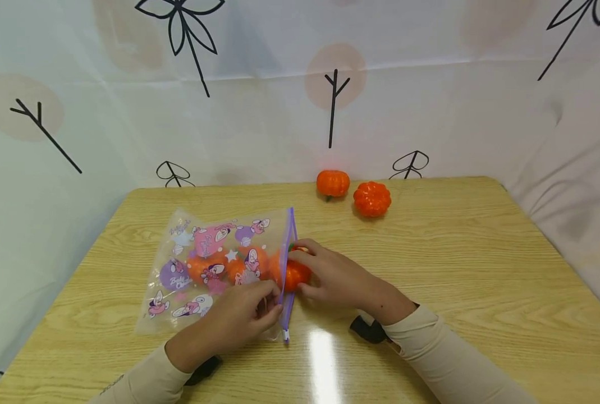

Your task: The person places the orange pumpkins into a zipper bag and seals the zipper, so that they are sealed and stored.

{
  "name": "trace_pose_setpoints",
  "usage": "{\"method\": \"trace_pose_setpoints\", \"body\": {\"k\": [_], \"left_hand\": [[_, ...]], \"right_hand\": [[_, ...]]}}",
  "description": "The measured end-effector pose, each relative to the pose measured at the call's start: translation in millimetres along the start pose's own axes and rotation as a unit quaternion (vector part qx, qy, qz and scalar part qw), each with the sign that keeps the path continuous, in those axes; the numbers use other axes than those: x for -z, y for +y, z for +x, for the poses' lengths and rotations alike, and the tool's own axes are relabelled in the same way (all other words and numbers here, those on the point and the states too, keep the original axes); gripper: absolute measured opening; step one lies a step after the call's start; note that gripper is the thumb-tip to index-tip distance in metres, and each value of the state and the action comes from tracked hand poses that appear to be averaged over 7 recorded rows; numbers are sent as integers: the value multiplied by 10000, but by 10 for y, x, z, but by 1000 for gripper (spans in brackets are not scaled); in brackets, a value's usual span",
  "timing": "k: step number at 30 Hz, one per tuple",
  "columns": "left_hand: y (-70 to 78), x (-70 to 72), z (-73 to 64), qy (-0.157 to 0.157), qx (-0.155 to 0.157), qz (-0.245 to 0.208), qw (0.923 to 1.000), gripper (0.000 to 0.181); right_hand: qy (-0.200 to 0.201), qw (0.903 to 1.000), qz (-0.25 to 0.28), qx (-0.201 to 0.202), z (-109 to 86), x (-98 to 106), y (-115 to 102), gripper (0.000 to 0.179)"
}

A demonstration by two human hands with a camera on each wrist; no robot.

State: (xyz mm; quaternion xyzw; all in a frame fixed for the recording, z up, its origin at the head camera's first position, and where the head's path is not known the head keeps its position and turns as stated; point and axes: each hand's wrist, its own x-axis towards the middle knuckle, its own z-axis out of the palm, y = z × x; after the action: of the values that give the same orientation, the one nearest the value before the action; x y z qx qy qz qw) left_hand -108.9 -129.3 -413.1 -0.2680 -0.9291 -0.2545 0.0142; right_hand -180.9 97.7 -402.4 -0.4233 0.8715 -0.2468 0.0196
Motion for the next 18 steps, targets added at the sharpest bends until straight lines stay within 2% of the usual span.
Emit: {"method": "trace_pose_setpoints", "body": {"k": [13,18], "left_hand": [[11,9,2,-65,36,-31,10000,9],[10,11,-1,-28,5,-31,10000,9]], "right_hand": [[30,9999,-72,69,9,-33,2,59],[-18,10000,-12,-87,20,-35,3,67]]}}
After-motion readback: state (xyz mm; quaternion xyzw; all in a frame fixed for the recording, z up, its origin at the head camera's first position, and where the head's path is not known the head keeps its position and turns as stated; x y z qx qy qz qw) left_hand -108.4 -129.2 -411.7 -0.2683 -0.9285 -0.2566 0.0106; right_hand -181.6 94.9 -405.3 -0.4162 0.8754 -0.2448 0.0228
